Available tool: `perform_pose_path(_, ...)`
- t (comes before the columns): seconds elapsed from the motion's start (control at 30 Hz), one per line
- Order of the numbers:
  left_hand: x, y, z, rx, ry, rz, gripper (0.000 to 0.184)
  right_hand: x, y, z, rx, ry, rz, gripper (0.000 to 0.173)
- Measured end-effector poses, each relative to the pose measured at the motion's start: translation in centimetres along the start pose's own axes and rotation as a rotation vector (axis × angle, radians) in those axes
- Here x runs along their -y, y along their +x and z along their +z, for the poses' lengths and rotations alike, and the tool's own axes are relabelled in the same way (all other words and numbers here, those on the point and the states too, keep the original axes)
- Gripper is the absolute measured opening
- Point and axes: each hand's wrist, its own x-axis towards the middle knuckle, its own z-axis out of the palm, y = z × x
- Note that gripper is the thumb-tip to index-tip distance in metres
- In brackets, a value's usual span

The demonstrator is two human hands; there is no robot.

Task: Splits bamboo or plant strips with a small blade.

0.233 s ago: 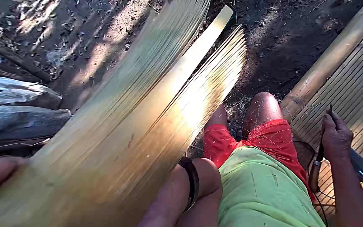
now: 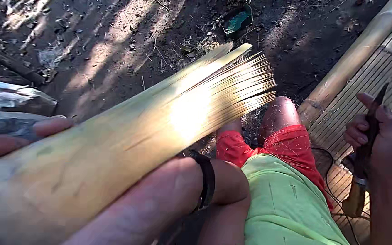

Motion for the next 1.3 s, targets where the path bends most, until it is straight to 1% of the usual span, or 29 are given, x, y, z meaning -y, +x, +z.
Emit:
perform_pose_path(0.03,0.7,0.2,1.8,-0.134,-0.125,0.062,0.036,0.9,-0.4,1.2,0.099,0.072,0.001,0.053)
perform_pose_path(0.07,1.2,0.9,3.2,-0.223,-0.266,0.108,0.031,1.6,-0.9,2.4,0.199,0.131,0.006,0.053)
perform_pose_path(0.1,1.6,2.1,4.5,-0.294,-0.387,0.139,0.033,2.0,-1.3,3.5,0.301,0.173,0.019,0.053)
perform_pose_path(0.13,2.0,3.2,5.3,-0.325,-0.443,0.183,0.037,2.3,-1.7,4.4,0.393,0.2,0.034,0.053)
perform_pose_path(0.2,2.3,4.4,7.1,-0.361,-0.442,0.216,0.04,2.7,-2.3,6.1,0.534,0.25,0.064,0.053)
perform_pose_path(0.3,1.9,5.3,10.0,-0.421,-0.395,0.148,0.042,3.3,-2.8,8.1,0.658,0.352,0.109,0.053)
perform_pose_path(0.33,2.2,5.8,10.4,-0.443,-0.35,0.152,0.041,3.5,-2.9,8.6,0.706,0.385,0.121,0.054)
perform_pose_path(0.4,2.8,6.2,10.9,-0.45,-0.323,0.18,0.043,3.9,-3.2,9.4,0.818,0.428,0.13,0.064)
perform_pose_path(0.47,2.6,5.9,11.5,-0.446,-0.466,0.149,0.047,4.2,-3.9,10.3,0.922,0.441,0.137,0.079)
perform_pose_path(0.53,3.1,5.5,11.7,-0.375,-0.636,0.17,0.051,4.2,-4.0,11.2,1.026,0.476,0.168,0.089)
perform_pose_path(0.6,4.1,5.3,11.8,-0.287,-0.732,0.212,0.057,4.2,-3.4,12.1,1.094,0.536,0.211,0.093)
perform_pose_path(0.67,2.9,4.5,12.4,-0.28,-0.816,0.114,0.046,4.3,-2.1,13.1,1.123,0.59,0.206,0.091)
perform_pose_path(0.73,2.9,4.3,12.5,-0.247,-0.93,-0.049,0.039,4.2,-1.0,13.8,1.14,0.623,0.177,0.091)
perform_pose_path(0.8,4.7,4.1,12.3,-0.241,-0.968,-0.166,0.041,4.1,-1.0,13.8,1.129,0.577,0.149,0.09)
perform_pose_path(0.87,7.6,2.3,11.4,-0.18,-0.863,-0.23,0.047,3.4,-1.4,13.3,1.113,0.488,0.147,0.087)
perform_pose_path(0.9,9.2,2.1,10.6,-0.157,-0.848,-0.253,0.049,2.6,-1.2,13.5,1.124,0.478,0.157,0.086)
perform_pose_path(0.93,10.4,2.7,10.1,-0.183,-0.871,-0.301,0.049,1.7,-0.9,13.7,1.128,0.479,0.182,0.083)
perform_pose_path(1.0,13.0,4.1,9.7,-0.307,-1.002,-0.447,0.047,0.0,0.0,13.8,1.158,0.425,0.228,0.083)
perform_pose_path(1.07,15.7,3.7,8.9,-0.382,-1.059,-0.546,0.043,-1.7,0.8,14.1,1.134,0.34,0.238,0.081)
perform_pose_path(1.2,18.4,2.0,7.9,-0.483,-1.003,-0.673,0.047,-4.8,3.1,15.8,0.985,0.199,0.218,0.079)
perform_pose_path(1.3,19.6,1.2,8.5,-0.48,-0.969,-0.78,0.053,-5.7,4.5,15.7,0.868,0.175,0.224,0.076)
